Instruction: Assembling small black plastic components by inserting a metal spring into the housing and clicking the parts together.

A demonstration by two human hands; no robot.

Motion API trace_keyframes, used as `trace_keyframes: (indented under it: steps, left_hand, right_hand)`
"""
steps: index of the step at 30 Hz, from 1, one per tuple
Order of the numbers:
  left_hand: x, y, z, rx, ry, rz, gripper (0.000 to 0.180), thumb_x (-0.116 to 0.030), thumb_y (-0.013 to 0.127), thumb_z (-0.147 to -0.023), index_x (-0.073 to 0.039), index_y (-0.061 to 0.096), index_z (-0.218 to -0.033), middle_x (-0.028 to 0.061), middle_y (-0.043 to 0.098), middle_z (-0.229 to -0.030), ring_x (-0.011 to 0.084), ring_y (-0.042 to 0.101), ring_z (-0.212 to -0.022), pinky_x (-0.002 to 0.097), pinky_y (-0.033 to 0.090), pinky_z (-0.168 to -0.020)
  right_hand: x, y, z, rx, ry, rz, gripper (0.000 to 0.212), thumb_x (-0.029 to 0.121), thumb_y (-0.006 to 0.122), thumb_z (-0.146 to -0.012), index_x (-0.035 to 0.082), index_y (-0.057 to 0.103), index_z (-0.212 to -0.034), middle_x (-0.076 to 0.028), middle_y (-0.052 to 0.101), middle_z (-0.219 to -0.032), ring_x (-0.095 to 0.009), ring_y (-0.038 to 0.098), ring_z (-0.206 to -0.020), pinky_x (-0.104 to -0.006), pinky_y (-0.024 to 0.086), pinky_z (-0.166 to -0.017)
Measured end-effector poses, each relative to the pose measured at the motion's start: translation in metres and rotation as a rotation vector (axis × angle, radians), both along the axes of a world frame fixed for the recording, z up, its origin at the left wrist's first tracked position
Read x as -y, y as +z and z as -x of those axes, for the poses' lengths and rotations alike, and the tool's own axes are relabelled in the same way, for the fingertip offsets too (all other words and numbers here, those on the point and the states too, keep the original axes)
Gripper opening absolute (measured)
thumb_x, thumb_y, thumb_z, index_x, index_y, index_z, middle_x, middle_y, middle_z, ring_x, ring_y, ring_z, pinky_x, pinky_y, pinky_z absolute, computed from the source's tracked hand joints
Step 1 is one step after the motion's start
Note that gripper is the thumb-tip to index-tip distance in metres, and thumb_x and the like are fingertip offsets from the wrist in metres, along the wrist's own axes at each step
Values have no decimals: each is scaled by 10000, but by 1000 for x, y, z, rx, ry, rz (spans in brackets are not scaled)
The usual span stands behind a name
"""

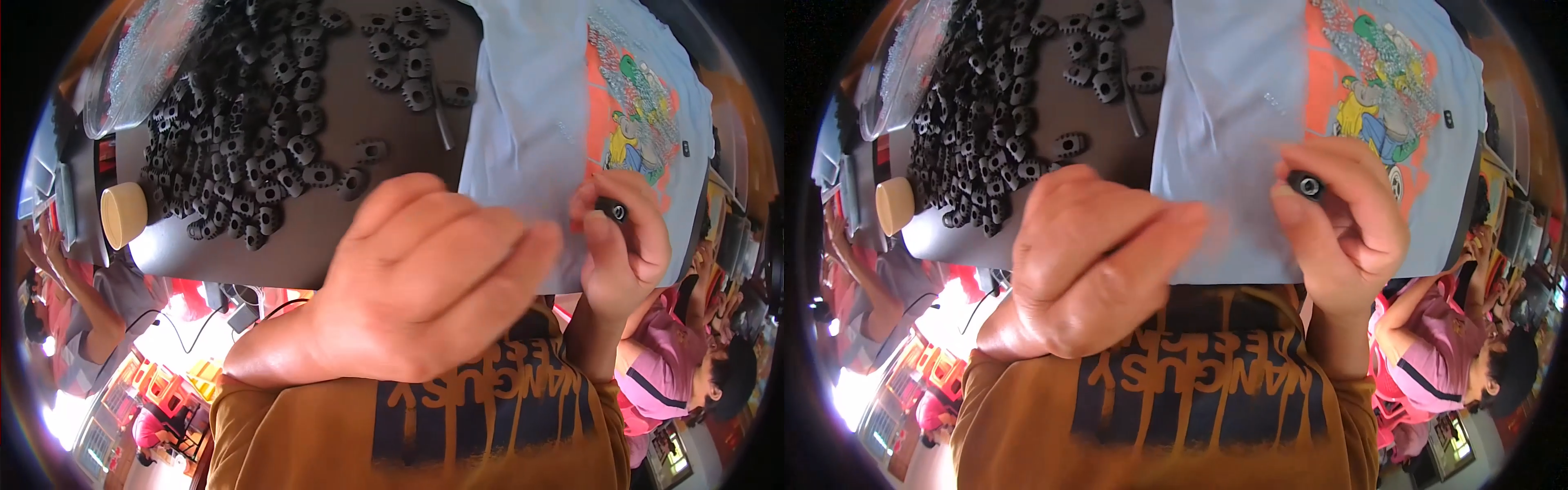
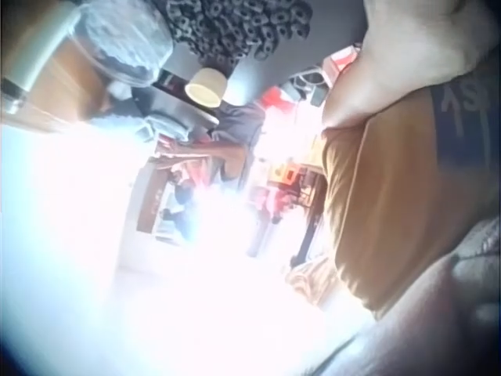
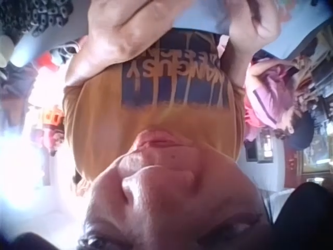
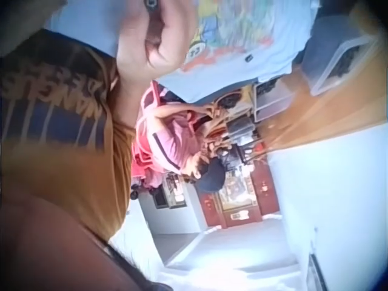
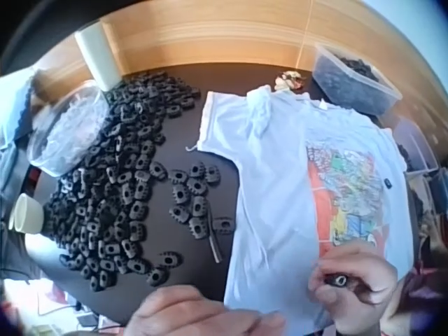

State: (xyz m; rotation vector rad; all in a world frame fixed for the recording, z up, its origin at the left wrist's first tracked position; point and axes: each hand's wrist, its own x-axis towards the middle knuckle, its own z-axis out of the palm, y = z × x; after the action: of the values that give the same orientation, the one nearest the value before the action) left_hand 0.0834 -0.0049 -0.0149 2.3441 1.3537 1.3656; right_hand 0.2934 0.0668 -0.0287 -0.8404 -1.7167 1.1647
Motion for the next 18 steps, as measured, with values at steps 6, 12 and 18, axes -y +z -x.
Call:
trace_keyframes:
  steps: [6, 12, 18]
  left_hand:
    - [36, -1, 48, -210, 400, 87, 358, 27, 709, -637, 17, 682, -994, 91, 637, -897, 233, 597, -725, 349, 457, -660]
    - [49, -5, 56, -321, 618, 352, 406, -36, 742, -661, -25, 683, -1062, 106, 604, -1149, 304, 562, -1027, 406, 424, -900]
    - [37, -7, 53, -263, 458, 289, 452, -40, 756, -586, -53, 689, -1033, 90, 618, -1146, 271, 595, -1055, 410, 445, -872]
  right_hand:
    - [3, 4, 1, 3, 13, 79, 271, -45, 649, -815, -77, 614, -1082, -117, 588, -962, -159, 555, -797, -271, 455, -722]
    - [0, 3, 4, 29, 30, 56, 261, -13, 638, -833, -74, 612, -1085, -104, 581, -913, -150, 547, -771, -267, 446, -713]
    - [1, 2, 6, 66, -5, 48, 248, -10, 637, -831, -73, 617, -1069, -107, 580, -919, -153, 551, -762, -266, 447, -706]
